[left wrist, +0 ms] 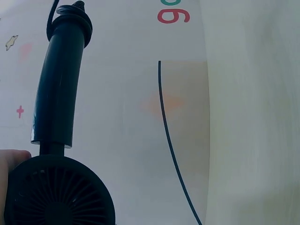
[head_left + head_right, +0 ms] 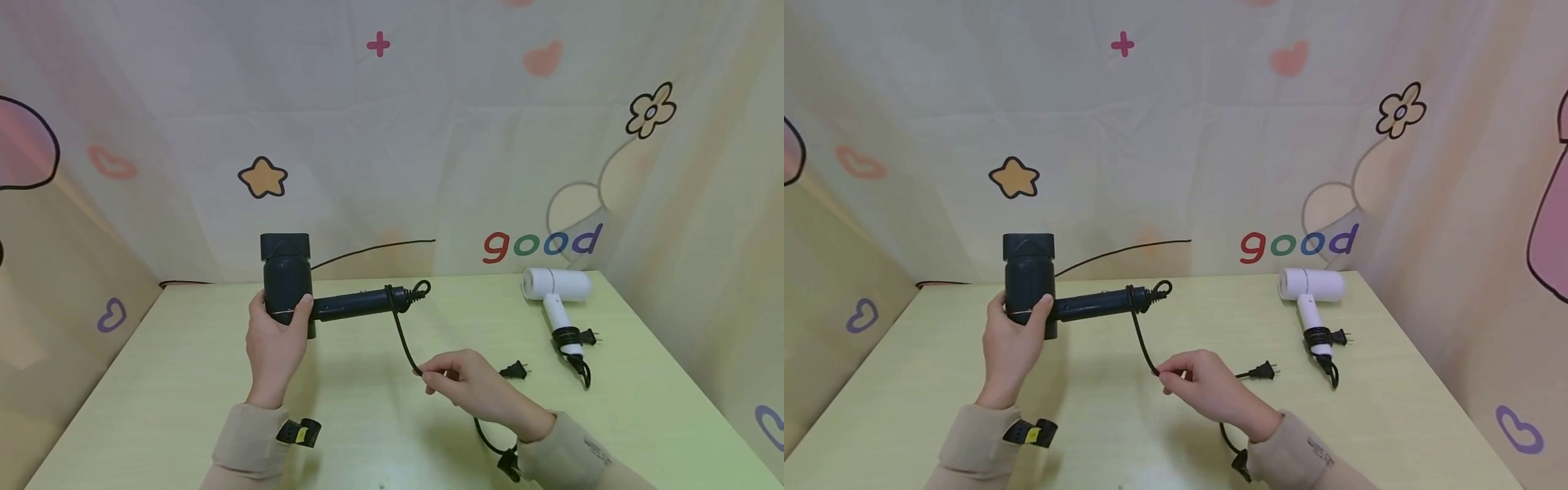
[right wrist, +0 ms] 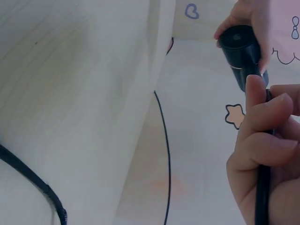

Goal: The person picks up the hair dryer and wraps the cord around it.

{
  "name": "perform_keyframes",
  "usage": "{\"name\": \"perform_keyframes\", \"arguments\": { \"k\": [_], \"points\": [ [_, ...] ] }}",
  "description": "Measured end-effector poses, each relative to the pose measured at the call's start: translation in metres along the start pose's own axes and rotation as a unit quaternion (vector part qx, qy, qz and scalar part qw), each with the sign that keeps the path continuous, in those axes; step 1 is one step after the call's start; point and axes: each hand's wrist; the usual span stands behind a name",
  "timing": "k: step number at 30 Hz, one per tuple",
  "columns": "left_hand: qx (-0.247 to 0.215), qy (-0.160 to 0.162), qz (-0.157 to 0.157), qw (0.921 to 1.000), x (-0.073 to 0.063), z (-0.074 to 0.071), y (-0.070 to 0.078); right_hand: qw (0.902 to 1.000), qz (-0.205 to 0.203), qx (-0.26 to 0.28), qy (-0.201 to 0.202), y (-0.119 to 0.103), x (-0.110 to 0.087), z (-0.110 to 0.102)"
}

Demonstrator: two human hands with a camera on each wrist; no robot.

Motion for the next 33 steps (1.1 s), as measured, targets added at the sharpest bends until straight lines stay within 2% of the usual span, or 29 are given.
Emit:
{"name": "perform_keyframes", "arguments": {
  "k": [16,25,33],
  "points": [
    [-0.013,-0.035,-0.038,0.9986,-0.002,-0.003,0.005,0.9992,0.022,0.026,0.022,0.028,0.022,0.010],
    [-0.033,-0.044,-0.057,0.9969,-0.002,-0.006,0.009,0.9974,0.055,0.033,0.032,0.043,0.034,0.005],
    [-0.030,-0.060,-0.064,0.9957,-0.003,-0.008,0.010,0.9968,0.070,0.017,0.033,0.051,0.045,0.002]
  ]
}}
Point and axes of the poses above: each hand's wrist, its own x-axis towards the middle knuckle, its own z-axis out of the palm, y = z × x, and after that the axes turned 5 degrees about -y, right-handed
